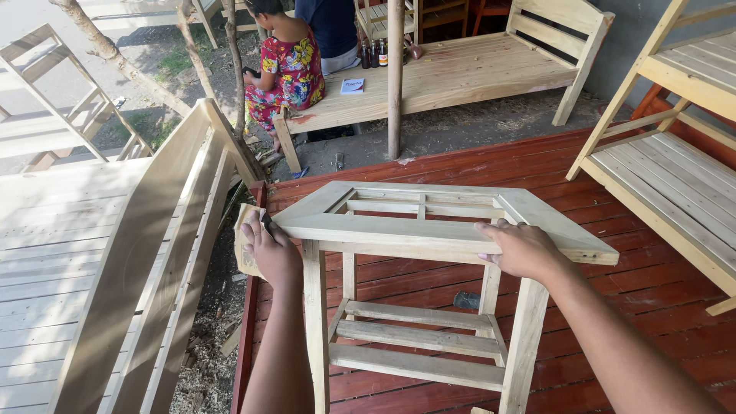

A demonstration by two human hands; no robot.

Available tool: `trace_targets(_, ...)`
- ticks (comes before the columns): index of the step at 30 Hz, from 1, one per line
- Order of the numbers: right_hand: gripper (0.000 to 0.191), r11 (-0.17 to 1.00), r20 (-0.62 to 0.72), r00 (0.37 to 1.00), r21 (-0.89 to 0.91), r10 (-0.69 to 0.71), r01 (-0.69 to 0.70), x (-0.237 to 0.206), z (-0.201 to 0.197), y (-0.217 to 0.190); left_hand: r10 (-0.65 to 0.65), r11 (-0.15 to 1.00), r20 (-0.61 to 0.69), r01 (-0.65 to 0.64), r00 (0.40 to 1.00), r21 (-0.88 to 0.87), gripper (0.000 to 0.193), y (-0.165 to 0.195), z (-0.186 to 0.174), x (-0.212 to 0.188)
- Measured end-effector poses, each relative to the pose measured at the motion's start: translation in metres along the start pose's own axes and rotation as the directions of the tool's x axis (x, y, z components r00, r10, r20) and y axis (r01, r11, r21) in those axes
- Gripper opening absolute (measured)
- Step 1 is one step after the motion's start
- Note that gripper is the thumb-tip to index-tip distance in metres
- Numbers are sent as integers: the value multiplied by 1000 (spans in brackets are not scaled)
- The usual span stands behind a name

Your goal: The person sands a small wooden table frame with sandpaper, rubbing the tabletop, edges, aprons and legs by hand. They briefly use a dark sanding pad on the tabletop and reposition the table to reach different surfaces, continuing to sand the frame throughout.

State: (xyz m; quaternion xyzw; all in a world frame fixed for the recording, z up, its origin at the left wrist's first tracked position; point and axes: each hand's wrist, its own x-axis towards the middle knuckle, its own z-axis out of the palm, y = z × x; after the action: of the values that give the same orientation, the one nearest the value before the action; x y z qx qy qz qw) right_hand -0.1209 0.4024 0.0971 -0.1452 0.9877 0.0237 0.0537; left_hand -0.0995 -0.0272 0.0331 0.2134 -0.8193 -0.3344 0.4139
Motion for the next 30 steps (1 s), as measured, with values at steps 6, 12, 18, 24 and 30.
trace_targets(6, 72, 1000, 18, 1000, 18, 3, -3, 1, -1, -1, 343, 939, 111, -339, 933, -49, 58, 85, 55, -110)
trace_targets(12, 77, 991, -7, 1000, 132, -4, 5, 10, 16, 20, 556, 800, 282, -410, 782, -439, 39, 219, 64, -198)
trace_targets(18, 88, 581, 42, 988, 812, -150, 53, -3, 19, 56, 157, 676, 552, 318, 819, -665, 34, 255, 37, -124)
trace_targets(24, 86, 245, -48, 999, 968, -14, 50, -13, 25, 52, 238, 537, 737, 547, 632, -643, 33, 253, 61, -101)
trace_targets(30, 74, 62, 61, 985, 995, 160, -72, -16, 21, 60, 283, 876, 786, -482, 550, 22, 81, 218, 61, -100)
